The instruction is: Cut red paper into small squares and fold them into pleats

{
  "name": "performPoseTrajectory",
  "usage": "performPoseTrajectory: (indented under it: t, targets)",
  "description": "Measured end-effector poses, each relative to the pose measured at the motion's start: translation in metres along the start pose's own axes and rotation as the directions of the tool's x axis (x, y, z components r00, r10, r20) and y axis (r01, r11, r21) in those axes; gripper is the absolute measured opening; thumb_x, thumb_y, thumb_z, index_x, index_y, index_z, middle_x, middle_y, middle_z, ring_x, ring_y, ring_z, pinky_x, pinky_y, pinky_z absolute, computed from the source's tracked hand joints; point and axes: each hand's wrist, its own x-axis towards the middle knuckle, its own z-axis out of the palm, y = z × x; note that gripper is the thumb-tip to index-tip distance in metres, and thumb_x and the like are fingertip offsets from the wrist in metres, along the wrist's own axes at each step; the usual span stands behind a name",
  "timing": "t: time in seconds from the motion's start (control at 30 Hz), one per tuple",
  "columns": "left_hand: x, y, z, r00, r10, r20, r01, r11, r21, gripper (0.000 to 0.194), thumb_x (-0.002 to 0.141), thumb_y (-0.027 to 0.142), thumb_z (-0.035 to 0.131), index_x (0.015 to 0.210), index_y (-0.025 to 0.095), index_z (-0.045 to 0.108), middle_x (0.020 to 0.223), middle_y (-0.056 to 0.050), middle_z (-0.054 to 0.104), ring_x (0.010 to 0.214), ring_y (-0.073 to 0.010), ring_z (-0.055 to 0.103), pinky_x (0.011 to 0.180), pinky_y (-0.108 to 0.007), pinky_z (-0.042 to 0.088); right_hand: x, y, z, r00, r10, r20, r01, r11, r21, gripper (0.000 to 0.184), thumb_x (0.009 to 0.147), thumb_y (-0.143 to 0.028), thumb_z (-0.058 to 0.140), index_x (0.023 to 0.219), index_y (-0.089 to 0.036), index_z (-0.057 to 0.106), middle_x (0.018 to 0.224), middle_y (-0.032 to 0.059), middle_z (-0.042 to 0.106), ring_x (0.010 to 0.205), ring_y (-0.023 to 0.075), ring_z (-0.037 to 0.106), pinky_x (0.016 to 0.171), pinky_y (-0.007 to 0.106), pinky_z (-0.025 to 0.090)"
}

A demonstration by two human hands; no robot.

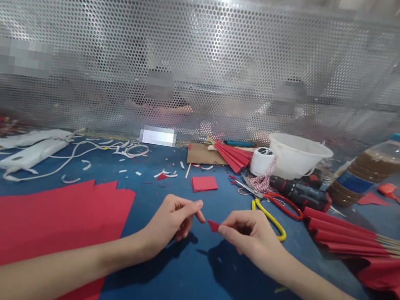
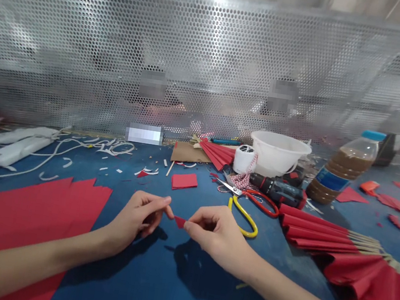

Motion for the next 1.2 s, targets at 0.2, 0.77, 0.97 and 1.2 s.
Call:
performPoseTrajectory:
  t: [0.2, 0.77, 0.97, 1.2]
  targets:
    - [0.002, 0.004, 0.0, 0.971, -0.048, 0.236, 0.048, 0.999, 0.006, 0.06, 0.089, 0.06, 0.05, 0.065, 0.01, 0.073, 0.04, -0.001, 0.052, 0.038, -0.009, 0.046, 0.04, -0.019, 0.03, -0.002, 0.001, 0.003, 0.998, -0.051, -0.034, 0.047, 0.993, -0.112, 0.034, 0.092, -0.041, 0.062, 0.073, -0.014, 0.072, 0.055, -0.0033, 0.046, 0.051, 0.0092, 0.034, 0.046, 0.023, 0.026]
    - [0.001, 0.002, 0.001, 0.978, 0.006, 0.209, -0.033, 0.991, 0.128, 0.022, 0.081, 0.032, 0.065, 0.073, 0.012, 0.072, 0.043, 0.005, 0.05, 0.039, -0.0071, 0.04, 0.043, -0.019, 0.03, -0.002, -0.002, 0.009, 0.995, -0.096, 0.006, 0.094, 0.962, -0.257, 0.029, 0.095, -0.044, 0.059, 0.099, -0.019, 0.074, 0.062, -0.0006, 0.063, 0.053, 0.0116, 0.051, 0.05, 0.022, 0.036]
    - [-0.01, 0.003, 0.005, 0.977, 0.051, 0.208, -0.111, 0.951, 0.288, 0.031, 0.089, 0.037, 0.059, 0.078, 0.012, 0.073, 0.05, 0.003, 0.052, 0.045, -0.008, 0.043, 0.044, -0.019, 0.032, 0.0, -0.006, 0.006, 0.995, 0.019, 0.094, -0.016, 0.999, -0.03, 0.029, 0.09, -0.043, 0.068, 0.082, -0.015, 0.064, 0.059, -0.0026, 0.06, 0.053, 0.0099, 0.051, 0.051, 0.02, 0.036]
    - [-0.009, 0.001, 0.005, 0.99, 0.088, 0.107, -0.116, 0.946, 0.302, 0.032, 0.088, 0.041, 0.062, 0.079, 0.012, 0.074, 0.055, 0.002, 0.053, 0.047, -0.0091, 0.048, 0.045, -0.02, 0.033, 0.003, -0.003, 0.005, 0.998, 0.033, 0.062, -0.03, 0.999, -0.042, 0.036, 0.095, -0.048, 0.058, 0.085, -0.014, 0.068, 0.058, -0.0011, 0.061, 0.05, 0.0098, 0.045, 0.048, 0.021, 0.031]
